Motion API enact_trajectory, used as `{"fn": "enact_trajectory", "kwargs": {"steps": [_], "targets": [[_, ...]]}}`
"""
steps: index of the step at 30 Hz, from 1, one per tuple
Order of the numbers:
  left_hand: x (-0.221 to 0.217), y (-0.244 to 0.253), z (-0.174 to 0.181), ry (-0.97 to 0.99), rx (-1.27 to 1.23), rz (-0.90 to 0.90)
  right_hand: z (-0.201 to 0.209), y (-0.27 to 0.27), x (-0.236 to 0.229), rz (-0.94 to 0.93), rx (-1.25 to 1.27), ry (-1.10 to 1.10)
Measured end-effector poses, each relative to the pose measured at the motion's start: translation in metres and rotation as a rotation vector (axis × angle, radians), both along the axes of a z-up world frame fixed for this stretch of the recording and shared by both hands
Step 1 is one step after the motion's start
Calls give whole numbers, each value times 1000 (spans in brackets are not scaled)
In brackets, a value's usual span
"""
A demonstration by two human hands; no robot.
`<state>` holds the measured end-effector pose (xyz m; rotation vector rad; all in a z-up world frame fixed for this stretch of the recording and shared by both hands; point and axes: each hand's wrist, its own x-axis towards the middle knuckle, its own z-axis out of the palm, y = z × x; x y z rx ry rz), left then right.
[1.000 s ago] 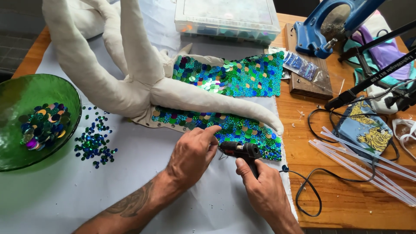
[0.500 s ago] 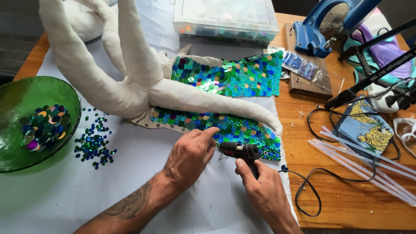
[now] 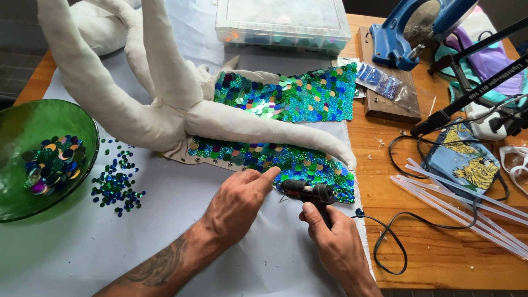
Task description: Decorating a white fabric horn by applying hot glue and attaching sequins
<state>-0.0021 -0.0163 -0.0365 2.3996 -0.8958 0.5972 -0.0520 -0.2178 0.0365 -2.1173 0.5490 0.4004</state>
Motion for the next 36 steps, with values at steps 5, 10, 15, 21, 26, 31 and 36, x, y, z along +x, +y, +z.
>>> {"fn": "enact_trajectory", "kwargs": {"steps": [5, 10, 15, 21, 26, 31, 36], "targets": [[-4, 4, 9, 76, -97, -16, -9, -8, -4, -21, 78, -53], [-10, 10, 13, 76, -163, -53, -18, -13, -8, -48, 197, -98], [-11, 12, 12, -29, 23, -78, -19, -15, -9, -50, 242, -122], [-12, 11, 12, -64, 70, -61, -24, -16, -8, -45, 225, -131], [-13, 10, 8, 20, -43, -57, -22, -15, -9, -57, 227, -114], [-15, 10, 6, 216, -221, -16, -24, -16, -10, -55, 226, -121], [-14, 9, 8, 184, -194, -44, -32, -18, -9, -39, 262, -166]]}}
